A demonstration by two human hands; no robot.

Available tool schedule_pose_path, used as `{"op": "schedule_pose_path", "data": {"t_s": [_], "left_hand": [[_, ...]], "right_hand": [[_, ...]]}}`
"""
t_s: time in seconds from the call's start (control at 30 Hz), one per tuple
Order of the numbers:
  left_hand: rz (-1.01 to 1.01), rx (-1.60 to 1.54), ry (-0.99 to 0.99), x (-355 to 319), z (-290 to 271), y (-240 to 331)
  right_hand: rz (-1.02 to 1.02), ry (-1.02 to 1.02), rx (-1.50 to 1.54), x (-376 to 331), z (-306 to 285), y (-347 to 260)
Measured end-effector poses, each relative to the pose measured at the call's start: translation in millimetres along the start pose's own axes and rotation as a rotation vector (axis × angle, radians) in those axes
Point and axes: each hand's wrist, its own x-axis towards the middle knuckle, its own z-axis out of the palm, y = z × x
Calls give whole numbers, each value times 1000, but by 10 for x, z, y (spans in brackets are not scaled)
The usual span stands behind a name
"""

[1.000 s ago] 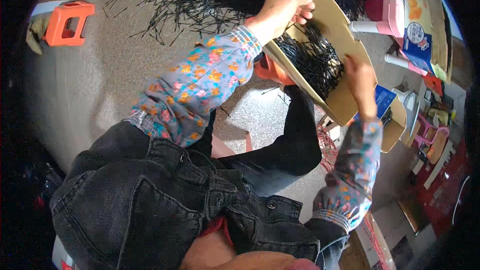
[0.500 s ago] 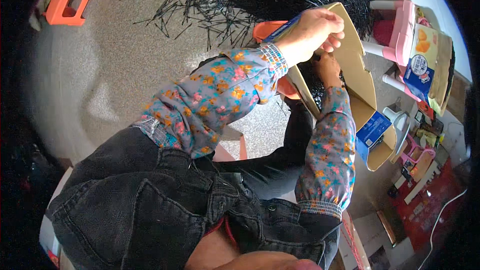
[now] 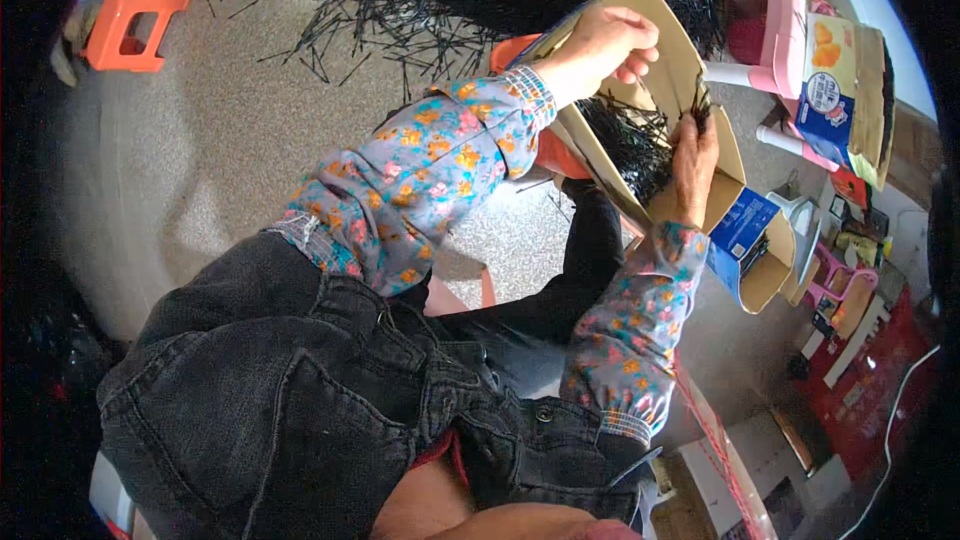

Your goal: Packing bundles of black cable ties into a cardboard box.

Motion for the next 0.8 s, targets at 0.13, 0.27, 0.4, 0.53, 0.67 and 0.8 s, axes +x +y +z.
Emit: {"op": "schedule_pose_path", "data": {"t_s": [0.13, 0.27, 0.4, 0.53, 0.67, 0.8], "left_hand": [[-12, 131, -43, -83, -18, -102], [-31, 230, -161, -100, 71, -192], [14, 257, -219, -172, 123, -208], [13, 211, -359, -131, 171, -254], [-80, 113, -343, -161, 68, -246], [-50, 193, -246, -153, 167, -218]], "right_hand": [[136, -57, 423, -173, 9, -187], [193, -80, 640, -212, -78, -277], [231, -205, 801, -224, -46, -426], [187, -321, 851, -222, -61, -452], [226, -373, 900, -222, 34, -450], [253, -328, 948, -209, -100, -436]]}}
